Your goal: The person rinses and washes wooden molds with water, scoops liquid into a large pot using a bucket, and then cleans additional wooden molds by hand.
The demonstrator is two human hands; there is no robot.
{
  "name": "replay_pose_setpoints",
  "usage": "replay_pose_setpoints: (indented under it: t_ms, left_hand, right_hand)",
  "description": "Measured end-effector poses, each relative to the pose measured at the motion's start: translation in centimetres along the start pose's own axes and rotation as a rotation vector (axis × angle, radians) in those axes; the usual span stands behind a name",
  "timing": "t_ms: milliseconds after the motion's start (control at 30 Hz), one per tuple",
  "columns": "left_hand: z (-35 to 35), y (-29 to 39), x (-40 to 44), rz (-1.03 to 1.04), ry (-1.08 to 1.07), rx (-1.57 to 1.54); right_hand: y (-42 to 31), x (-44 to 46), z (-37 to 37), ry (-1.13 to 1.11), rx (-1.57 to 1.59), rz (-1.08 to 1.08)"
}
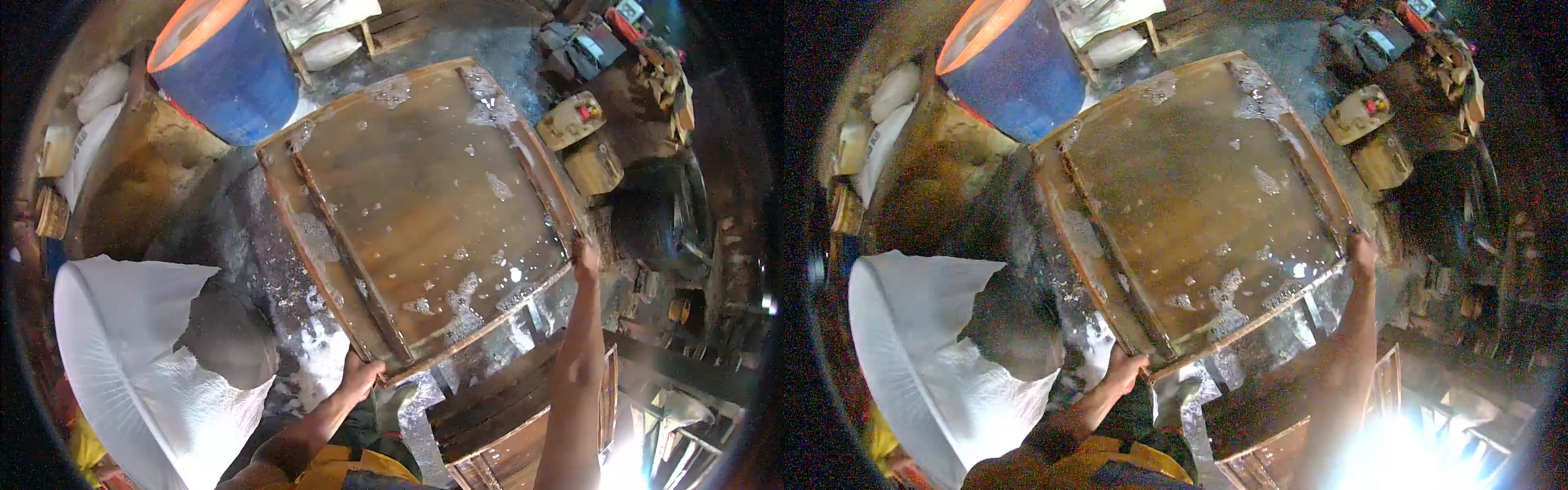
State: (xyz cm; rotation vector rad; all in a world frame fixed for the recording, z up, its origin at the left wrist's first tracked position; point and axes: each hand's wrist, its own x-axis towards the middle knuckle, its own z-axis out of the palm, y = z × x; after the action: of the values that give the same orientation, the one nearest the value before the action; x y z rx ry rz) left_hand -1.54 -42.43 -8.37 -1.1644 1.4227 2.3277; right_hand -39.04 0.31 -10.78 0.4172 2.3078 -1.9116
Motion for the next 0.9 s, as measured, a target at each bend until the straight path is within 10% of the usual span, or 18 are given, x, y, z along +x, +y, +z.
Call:
replay_pose_setpoints:
  t_ms: [467, 533, 767, 900]
  left_hand:
    - [-10.7, 3.1, -0.4, -0.169, -0.096, -0.029]
    - [-16.1, 2.1, 0.7, -0.111, -0.105, -0.101]
    - [-18.4, 6.5, 0.1, -0.167, 0.074, -0.342]
    - [-17.4, 7.9, -0.5, -0.161, 0.015, -0.336]
  right_hand:
    - [-1.7, -15.2, 2.9, 0.166, -0.273, 0.017]
    - [4.3, -18.3, 0.2, 0.081, -0.574, -0.284]
    - [6.4, -30.0, 5.6, 0.201, 0.624, 0.477]
    - [5.9, -30.4, 5.2, 0.267, 0.543, 0.419]
